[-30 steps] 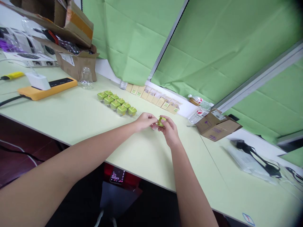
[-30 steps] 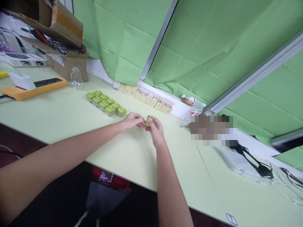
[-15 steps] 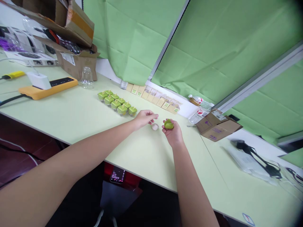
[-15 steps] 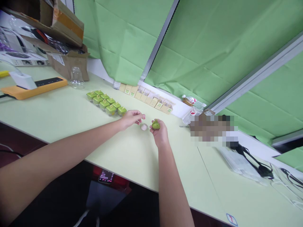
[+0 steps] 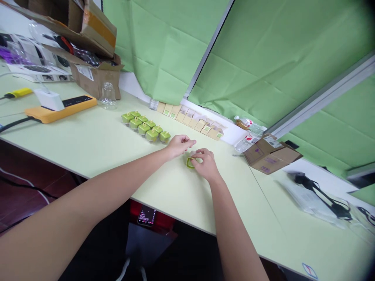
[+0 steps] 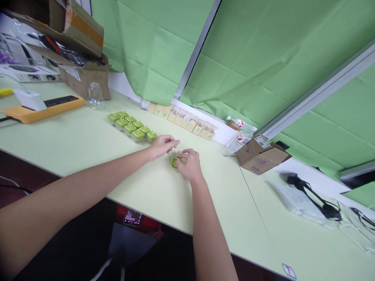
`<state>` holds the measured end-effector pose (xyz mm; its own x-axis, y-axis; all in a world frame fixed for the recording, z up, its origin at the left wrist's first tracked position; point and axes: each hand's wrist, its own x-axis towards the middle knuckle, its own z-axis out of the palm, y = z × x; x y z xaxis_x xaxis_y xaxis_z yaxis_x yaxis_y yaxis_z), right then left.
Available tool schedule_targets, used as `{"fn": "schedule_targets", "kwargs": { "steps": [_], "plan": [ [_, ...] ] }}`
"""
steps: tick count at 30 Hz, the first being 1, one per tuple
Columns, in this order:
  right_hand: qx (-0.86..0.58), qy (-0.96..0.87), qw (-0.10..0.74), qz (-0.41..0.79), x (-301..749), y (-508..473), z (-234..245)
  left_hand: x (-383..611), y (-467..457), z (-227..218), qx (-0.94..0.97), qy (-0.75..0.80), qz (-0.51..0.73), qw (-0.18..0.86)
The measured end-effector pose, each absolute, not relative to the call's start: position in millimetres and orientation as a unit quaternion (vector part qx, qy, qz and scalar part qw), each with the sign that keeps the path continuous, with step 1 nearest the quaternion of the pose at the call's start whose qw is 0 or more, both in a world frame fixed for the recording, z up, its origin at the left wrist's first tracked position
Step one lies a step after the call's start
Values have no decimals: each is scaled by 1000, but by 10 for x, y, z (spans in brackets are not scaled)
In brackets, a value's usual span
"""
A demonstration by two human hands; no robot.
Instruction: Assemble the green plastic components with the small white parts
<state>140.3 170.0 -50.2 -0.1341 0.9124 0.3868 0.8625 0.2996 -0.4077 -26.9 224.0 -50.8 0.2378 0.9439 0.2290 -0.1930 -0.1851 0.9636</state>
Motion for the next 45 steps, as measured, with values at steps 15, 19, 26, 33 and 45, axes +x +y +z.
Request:
{"fn": "schedule_targets", "kwargs": {
  "steps": [15, 19, 26, 33, 45],
  "plan": [
    [-537, -727, 410, 120, 1358, 1671, -412, -248, 2212, -654, 706, 321, 469, 422],
    [-524, -721, 433, 132, 1299, 1657, -404, -216, 2237, -675, 697, 297, 482, 441],
    [-601, -597, 517, 125, 1531, 1797, -457, -246, 2198, -627, 727, 295, 457, 420],
    [-704, -586, 392, 86, 1623, 1801, -497, -289, 2092, -688, 875, 254, 306, 275],
    [-731, -613, 280, 106, 1682, 1810, -558, -334, 2121, -705, 884, 269, 290, 249]
  ]
}}
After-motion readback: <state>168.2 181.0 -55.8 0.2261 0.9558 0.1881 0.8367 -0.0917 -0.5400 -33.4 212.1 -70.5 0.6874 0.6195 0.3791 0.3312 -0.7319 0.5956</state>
